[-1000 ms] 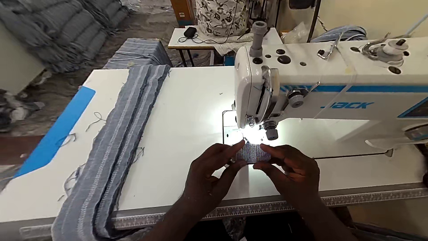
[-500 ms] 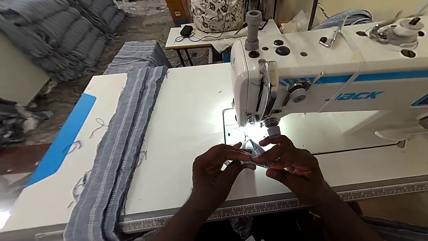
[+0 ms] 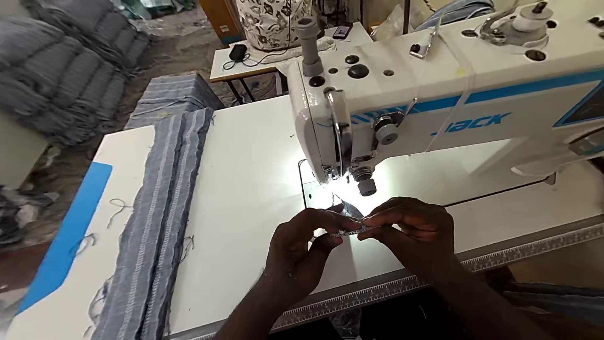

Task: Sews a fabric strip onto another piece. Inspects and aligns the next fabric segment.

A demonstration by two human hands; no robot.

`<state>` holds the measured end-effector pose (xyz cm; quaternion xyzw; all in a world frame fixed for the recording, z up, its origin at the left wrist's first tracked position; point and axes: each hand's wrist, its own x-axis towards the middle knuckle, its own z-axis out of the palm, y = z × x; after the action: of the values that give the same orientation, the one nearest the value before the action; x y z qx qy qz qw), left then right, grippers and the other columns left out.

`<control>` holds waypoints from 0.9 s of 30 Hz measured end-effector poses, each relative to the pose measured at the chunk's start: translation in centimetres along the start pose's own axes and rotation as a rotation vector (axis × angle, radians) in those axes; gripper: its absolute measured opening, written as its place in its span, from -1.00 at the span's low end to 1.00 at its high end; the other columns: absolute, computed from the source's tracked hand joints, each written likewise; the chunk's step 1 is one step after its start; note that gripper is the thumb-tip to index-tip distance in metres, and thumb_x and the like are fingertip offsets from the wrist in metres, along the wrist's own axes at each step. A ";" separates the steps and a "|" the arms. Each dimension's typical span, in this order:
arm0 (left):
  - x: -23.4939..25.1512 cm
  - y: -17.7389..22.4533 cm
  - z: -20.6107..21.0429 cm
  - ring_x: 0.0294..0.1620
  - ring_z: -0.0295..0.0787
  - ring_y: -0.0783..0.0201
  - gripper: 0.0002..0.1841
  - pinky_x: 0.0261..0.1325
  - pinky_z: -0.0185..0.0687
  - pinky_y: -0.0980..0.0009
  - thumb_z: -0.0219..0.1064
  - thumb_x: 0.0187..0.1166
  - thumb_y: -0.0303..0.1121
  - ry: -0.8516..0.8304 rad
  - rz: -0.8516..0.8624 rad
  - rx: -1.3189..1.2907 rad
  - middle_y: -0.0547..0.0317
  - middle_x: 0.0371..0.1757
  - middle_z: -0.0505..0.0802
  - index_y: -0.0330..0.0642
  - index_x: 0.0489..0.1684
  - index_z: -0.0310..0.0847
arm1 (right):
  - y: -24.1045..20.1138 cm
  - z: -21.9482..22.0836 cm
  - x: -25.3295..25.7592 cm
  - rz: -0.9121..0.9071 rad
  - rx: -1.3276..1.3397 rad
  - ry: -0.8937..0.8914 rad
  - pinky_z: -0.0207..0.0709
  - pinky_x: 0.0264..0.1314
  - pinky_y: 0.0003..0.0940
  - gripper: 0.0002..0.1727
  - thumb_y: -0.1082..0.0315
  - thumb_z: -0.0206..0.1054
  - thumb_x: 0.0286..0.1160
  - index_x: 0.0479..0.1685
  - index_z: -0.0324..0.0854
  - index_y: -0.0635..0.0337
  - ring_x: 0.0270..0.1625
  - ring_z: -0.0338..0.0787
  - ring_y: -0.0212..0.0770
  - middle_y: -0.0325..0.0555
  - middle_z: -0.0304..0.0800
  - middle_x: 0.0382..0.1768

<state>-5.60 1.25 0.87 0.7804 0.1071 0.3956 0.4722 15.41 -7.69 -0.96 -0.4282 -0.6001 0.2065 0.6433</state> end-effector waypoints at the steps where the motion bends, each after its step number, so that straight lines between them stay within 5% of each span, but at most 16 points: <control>1: 0.1 -0.1 -0.1 0.29 0.82 0.07 -0.90 0.56 0.60 -0.04 0.28 0.69 -0.41 -0.016 -0.022 -0.043 0.20 0.09 0.89 -0.01 0.02 0.58 | -0.1 -0.1 -0.1 -0.009 -0.009 0.002 0.86 -0.15 -0.48 -0.86 0.46 0.65 0.26 -0.23 0.88 0.22 -0.18 0.90 -0.34 -0.17 0.91 -0.20; 6: 0.1 -0.2 0.7 0.30 0.82 0.13 -0.92 0.55 0.63 0.03 0.27 0.71 -0.35 -0.040 -0.023 -0.019 0.26 0.10 0.90 0.01 0.01 0.61 | 0.2 -1.1 0.1 -0.107 -0.100 0.059 0.83 -0.13 -0.50 -0.83 0.39 0.68 0.26 -0.21 0.87 0.20 -0.15 0.88 -0.36 -0.19 0.90 -0.17; 10: 0.3 0.2 0.5 0.30 0.81 0.12 -0.94 0.59 0.58 0.01 0.27 0.72 -0.37 -0.056 -0.022 -0.011 0.24 0.10 0.91 -0.03 -0.02 0.62 | 0.2 -1.7 0.7 -0.175 -0.134 -0.057 0.81 -0.04 -0.50 -0.93 0.42 0.59 0.37 -0.25 0.88 0.19 -0.10 0.88 -0.36 -0.19 0.92 -0.19; 13: 0.9 0.4 -0.4 0.32 0.74 0.18 -0.94 0.44 0.69 0.16 0.27 0.70 -0.35 -0.088 0.016 0.051 0.23 0.14 0.82 -0.07 -0.05 0.62 | -0.4 -2.2 1.6 -0.299 -0.261 -0.220 0.75 0.09 -0.44 -0.94 0.39 0.50 0.48 -0.25 0.84 0.18 0.00 0.82 -0.31 -0.19 0.87 -0.17; 16: 1.4 0.5 -0.6 0.15 0.81 0.26 -0.90 0.32 0.78 0.21 0.26 0.66 -0.42 -0.185 0.081 0.164 0.25 -0.07 0.85 -0.13 -0.23 0.68 | -1.1 -2.3 2.3 -0.421 -0.391 -0.352 0.55 0.26 -0.33 -0.85 0.45 0.36 0.52 -0.19 0.86 0.10 0.12 0.73 -0.23 -0.20 0.89 -0.10; 18: 1.6 0.7 -0.3 0.22 0.72 0.28 -0.87 0.38 0.66 0.26 0.27 0.63 -0.46 -0.189 0.118 0.251 0.26 -0.06 0.81 -0.11 -0.28 0.72 | -1.3 -2.2 2.6 -0.439 -0.436 -0.357 0.48 0.26 -0.34 -0.81 0.46 0.33 0.52 -0.17 0.88 0.04 0.13 0.68 -0.24 -0.25 0.89 -0.09; 21: 1.8 0.5 -0.1 0.06 0.70 0.37 -0.87 0.15 0.68 0.45 0.28 0.58 -0.54 -0.167 0.112 0.214 0.24 -0.12 0.77 -0.15 -0.32 0.71 | -1.2 -1.8 2.8 -0.433 -0.429 -0.344 0.43 0.29 -0.33 -0.83 0.44 0.35 0.53 -0.20 0.87 0.01 0.13 0.68 -0.27 -0.29 0.90 -0.13; 25: 1.9 0.0 -0.3 0.14 0.74 0.30 -0.98 0.21 0.73 0.36 0.41 0.56 -0.44 -0.171 0.058 0.105 0.22 -0.03 0.79 -0.15 -0.21 0.71 | -0.7 -2.2 3.3 -0.416 -0.336 -0.378 0.47 0.33 -0.31 -0.90 0.36 0.43 0.52 -0.24 0.88 0.01 0.11 0.73 -0.28 -0.30 0.90 -0.18; 27: 1.9 -0.1 -0.2 0.25 0.73 0.30 -0.75 0.31 0.74 0.34 0.51 0.51 -0.34 -0.160 -0.003 0.075 0.23 0.12 0.78 -0.15 0.04 0.66 | -0.4 -2.3 3.3 -0.399 -0.313 -0.317 0.56 0.20 -0.39 -0.90 0.26 0.56 0.44 -0.28 0.90 0.07 0.04 0.73 -0.30 -0.28 0.87 -0.24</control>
<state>-4.46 2.44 1.80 0.8264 0.0851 0.3271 0.4504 18.16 -6.05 1.51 -0.3581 -0.7900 0.0454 0.4956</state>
